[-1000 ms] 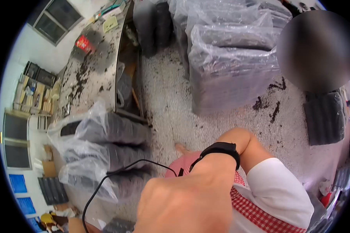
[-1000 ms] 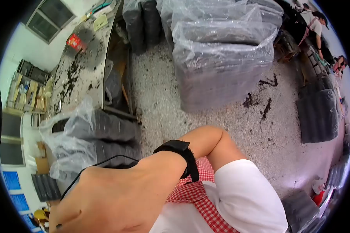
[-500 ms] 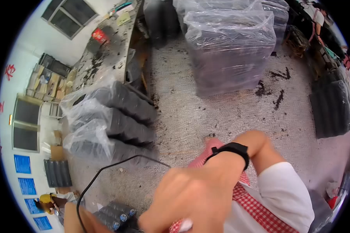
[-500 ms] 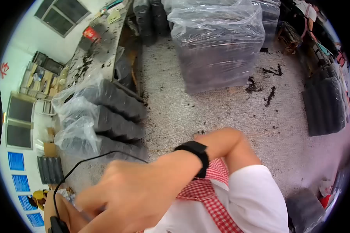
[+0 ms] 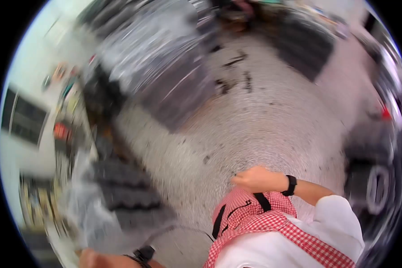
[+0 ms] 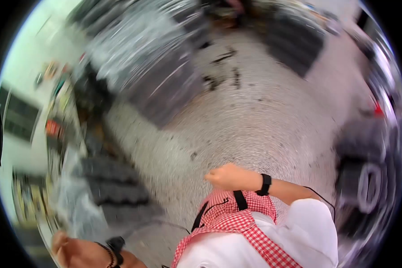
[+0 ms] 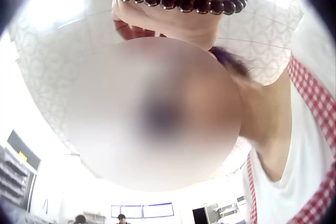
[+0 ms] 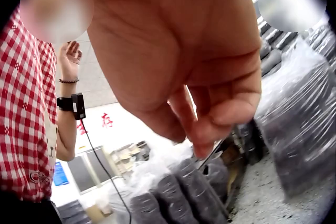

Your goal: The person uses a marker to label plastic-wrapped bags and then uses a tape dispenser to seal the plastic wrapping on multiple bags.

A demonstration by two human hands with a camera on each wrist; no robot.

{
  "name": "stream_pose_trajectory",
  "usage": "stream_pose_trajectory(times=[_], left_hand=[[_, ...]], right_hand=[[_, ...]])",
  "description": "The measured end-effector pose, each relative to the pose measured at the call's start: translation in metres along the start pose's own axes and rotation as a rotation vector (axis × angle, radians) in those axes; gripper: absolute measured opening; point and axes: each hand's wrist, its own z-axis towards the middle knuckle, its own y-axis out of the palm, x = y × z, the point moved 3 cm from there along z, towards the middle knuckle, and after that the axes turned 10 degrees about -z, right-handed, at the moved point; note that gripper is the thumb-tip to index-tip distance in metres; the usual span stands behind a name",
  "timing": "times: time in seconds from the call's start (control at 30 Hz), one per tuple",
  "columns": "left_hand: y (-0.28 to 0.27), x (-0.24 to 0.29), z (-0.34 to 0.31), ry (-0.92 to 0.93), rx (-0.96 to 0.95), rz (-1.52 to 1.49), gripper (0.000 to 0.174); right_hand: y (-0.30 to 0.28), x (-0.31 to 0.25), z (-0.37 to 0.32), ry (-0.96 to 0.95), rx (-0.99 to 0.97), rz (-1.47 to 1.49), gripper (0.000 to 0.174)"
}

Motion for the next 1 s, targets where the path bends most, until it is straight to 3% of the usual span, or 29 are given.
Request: stream_pose_trajectory(times=[0.07,0.1,0.17,0.2,0.23,0.33,0.4,0.43,0.5,0.57,0.63,0.7,0.73,0.8,0.93,1.0], left_hand=[[0.046,-0.024,-0.042,-0.351,-0.181,0.093,0.03],[0.075,-0.04,-0.056,-0.492,-0.333,-0.03,0.026],[0.128,-0.051,-0.096,-0.67,-0.636,-0.106,0.017],[0.138,-0.055,-0.135,-0.955,-0.775,-0.098,0.021],[0.154,-0.052,-0.171,-1.076,-0.887,-0.168,0.027],[0.238,0.028,-0.265,-0.907,-1.36,-0.418,0.04],[0.307,0.067,-0.29,-0.783,-1.396,-0.571,0.033],[0.333,0.088,-0.298,-0.68,-1.428,-0.692,0.026],[0.373,0.114,-0.297,-0.556,-1.491,-0.708,0.034],[0.408,0.137,-0.287,-0.496,-1.601,-0.719,0.033],[0.431,0.152,-0.291,-0.498,-1.684,-0.76,0.032],[0.443,0.163,-0.286,-0.398,-1.769,-0.583,0.027],[0.45,0.169,-0.279,-0.322,-1.797,-0.412,0.025],[0.441,0.171,-0.273,-0.427,-1.793,-0.225,0.026],[0.417,0.182,-0.299,-0.726,-1.623,0.045,0.025],[0.382,0.19,-0.298,-1.034,-1.566,0.03,0.028]], right_hand=[[0.008,0.007,-0.045,0.099,0.062,-0.051,0.01],[0.008,0.009,-0.062,0.146,0.045,-0.09,0.01],[0.016,0.019,-0.09,0.249,0.036,-0.144,0.01],[0.016,0.021,-0.103,0.29,0.051,-0.157,0.01],[0.013,0.023,-0.12,0.361,0.072,-0.179,0.01],[0.014,0.024,-0.233,0.49,0.252,-0.112,0.011],[0.017,0.033,-0.301,0.701,0.185,-0.153,0.013],[0.018,0.032,-0.325,0.692,0.168,-0.152,0.013],[0.021,0.035,-0.375,0.852,-0.033,-0.111,0.016],[0.027,0.04,-0.411,0.841,-0.013,-0.036,0.02],[-0.035,0.038,-0.411,0.905,-0.177,0.05,0.026],[0.004,0.061,-0.437,0.853,-0.154,0.046,0.028],[0.011,0.068,-0.437,0.712,-0.205,0.052,0.028],[0.019,0.079,-0.429,0.729,-0.28,0.047,0.029],[0.03,0.116,-0.388,0.474,-0.324,0.014,0.032],[0.028,0.118,-0.353,0.344,-0.321,-0.094,0.034]])
